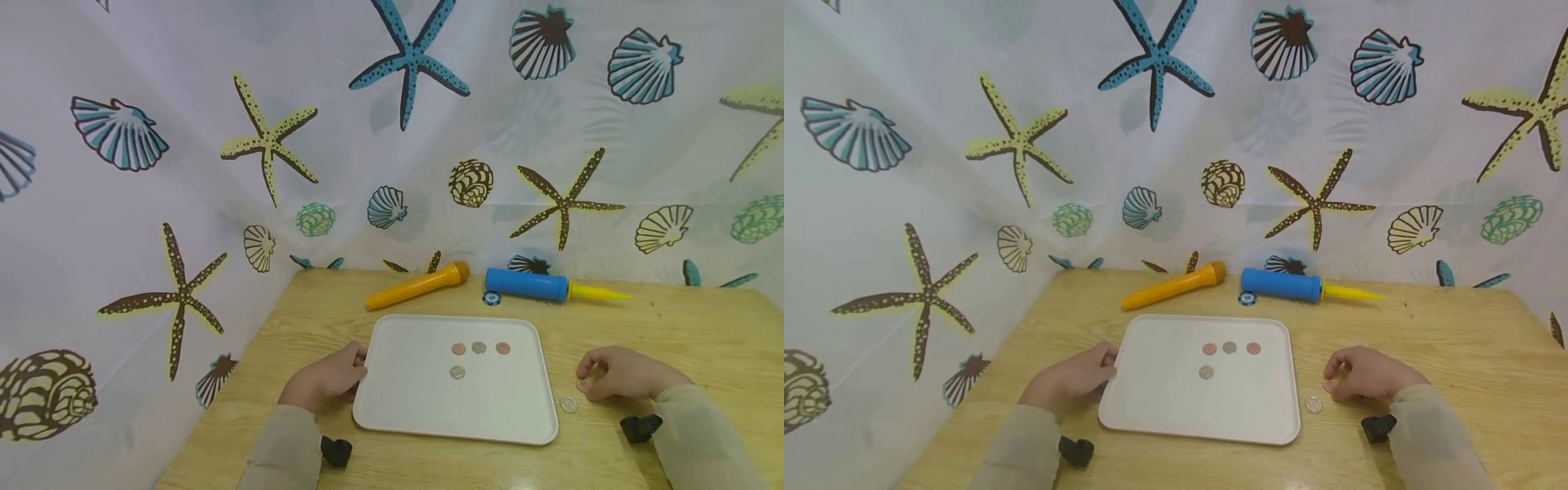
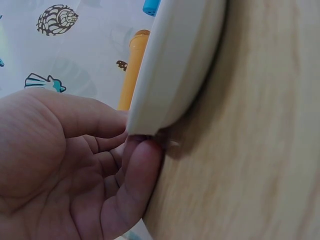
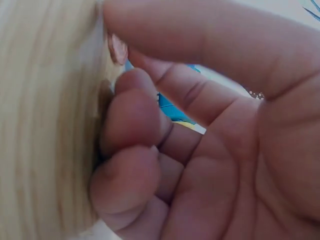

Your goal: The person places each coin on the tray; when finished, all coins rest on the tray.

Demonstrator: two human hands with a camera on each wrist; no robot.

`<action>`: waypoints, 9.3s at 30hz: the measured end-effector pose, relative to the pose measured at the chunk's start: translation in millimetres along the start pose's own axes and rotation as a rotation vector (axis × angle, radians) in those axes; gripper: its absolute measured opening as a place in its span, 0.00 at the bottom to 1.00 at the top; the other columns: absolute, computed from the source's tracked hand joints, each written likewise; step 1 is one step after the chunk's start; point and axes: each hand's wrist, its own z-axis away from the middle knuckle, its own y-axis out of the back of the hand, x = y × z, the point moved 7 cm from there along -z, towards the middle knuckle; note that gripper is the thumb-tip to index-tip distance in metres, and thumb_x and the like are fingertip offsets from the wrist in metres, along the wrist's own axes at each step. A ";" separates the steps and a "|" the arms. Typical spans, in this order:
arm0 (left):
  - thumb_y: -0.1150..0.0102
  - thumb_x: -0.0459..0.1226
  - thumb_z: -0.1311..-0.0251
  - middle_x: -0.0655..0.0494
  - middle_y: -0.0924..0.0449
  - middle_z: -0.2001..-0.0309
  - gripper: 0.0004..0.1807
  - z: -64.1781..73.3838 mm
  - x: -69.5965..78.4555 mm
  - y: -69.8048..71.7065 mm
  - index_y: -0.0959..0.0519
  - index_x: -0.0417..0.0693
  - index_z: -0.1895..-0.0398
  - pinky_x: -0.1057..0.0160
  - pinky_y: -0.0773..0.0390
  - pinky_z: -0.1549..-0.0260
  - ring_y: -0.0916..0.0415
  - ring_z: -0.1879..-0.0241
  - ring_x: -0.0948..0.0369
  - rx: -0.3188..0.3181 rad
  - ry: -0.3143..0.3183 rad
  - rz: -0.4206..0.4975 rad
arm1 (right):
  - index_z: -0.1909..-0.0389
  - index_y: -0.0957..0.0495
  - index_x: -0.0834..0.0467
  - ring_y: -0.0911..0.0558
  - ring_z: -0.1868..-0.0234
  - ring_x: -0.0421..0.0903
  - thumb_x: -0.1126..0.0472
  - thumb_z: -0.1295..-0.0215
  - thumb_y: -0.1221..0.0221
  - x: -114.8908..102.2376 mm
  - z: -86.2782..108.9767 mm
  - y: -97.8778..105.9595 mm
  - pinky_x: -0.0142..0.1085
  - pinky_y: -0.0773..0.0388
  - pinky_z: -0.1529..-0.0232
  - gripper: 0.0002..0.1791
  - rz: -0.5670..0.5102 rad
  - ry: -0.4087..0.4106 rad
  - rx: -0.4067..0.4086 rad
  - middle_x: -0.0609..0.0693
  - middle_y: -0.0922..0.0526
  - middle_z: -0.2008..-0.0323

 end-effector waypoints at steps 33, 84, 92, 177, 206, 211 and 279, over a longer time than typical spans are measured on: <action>0.55 0.30 0.25 0.46 0.29 0.55 0.16 4.3 -2.7 -2.3 0.36 0.38 0.38 0.58 0.18 0.67 0.25 0.63 0.54 -0.004 0.007 -0.009 | 0.61 0.15 0.60 0.25 0.72 0.44 0.55 0.36 0.32 -26.3 -11.5 -1.6 0.33 0.27 0.72 0.11 -0.073 0.117 0.099 0.48 0.17 0.71; 0.56 0.31 0.24 0.46 0.29 0.55 0.15 0.0 -1.4 -0.5 0.36 0.39 0.38 0.58 0.18 0.66 0.24 0.62 0.54 -0.009 -0.003 -0.010 | 0.71 0.16 0.58 0.24 0.78 0.44 0.59 0.40 0.29 -114.4 -75.8 -71.4 0.32 0.25 0.73 0.07 -0.155 -0.079 0.154 0.49 0.20 0.79; 0.56 0.31 0.24 0.46 0.29 0.54 0.15 0.5 -0.8 -0.9 0.35 0.41 0.38 0.59 0.19 0.66 0.24 0.62 0.54 -0.002 0.012 0.020 | 0.74 0.16 0.57 0.26 0.81 0.43 0.59 0.40 0.30 -113.7 -76.1 -69.7 0.31 0.32 0.76 0.08 -0.081 -0.079 0.172 0.48 0.23 0.84; 0.56 0.31 0.24 0.46 0.28 0.54 0.15 0.1 -0.8 3.0 0.36 0.40 0.38 0.58 0.17 0.66 0.24 0.62 0.54 0.002 0.003 0.009 | 0.57 0.18 0.61 0.25 0.71 0.46 0.59 0.45 0.28 -29.7 -2.2 -16.1 0.39 0.26 0.69 0.17 -0.033 0.004 0.030 0.50 0.20 0.69; 0.55 0.32 0.24 0.46 0.29 0.53 0.15 1.8 -4.3 -1.8 0.36 0.40 0.38 0.57 0.18 0.65 0.24 0.62 0.54 -0.001 0.010 0.019 | 0.68 0.25 0.60 0.31 0.76 0.44 0.64 0.44 0.31 -39.0 4.6 -30.3 0.34 0.35 0.76 0.11 -0.028 0.093 -0.036 0.48 0.28 0.76; 0.55 0.31 0.24 0.46 0.29 0.54 0.14 2.4 -2.4 -2.2 0.35 0.40 0.39 0.58 0.18 0.66 0.24 0.63 0.54 0.002 0.009 0.027 | 0.68 0.25 0.60 0.30 0.73 0.44 0.61 0.41 0.31 -39.2 6.0 -26.0 0.33 0.34 0.74 0.11 -0.018 0.119 -0.035 0.48 0.27 0.74; 0.56 0.32 0.23 0.46 0.29 0.52 0.16 3.6 -4.8 -1.1 0.36 0.41 0.36 0.58 0.18 0.64 0.24 0.60 0.54 -0.020 0.018 0.018 | 0.70 0.20 0.57 0.28 0.82 0.43 0.59 0.39 0.32 -86.0 -54.9 -59.0 0.32 0.35 0.79 0.07 -0.044 -0.149 0.179 0.48 0.26 0.84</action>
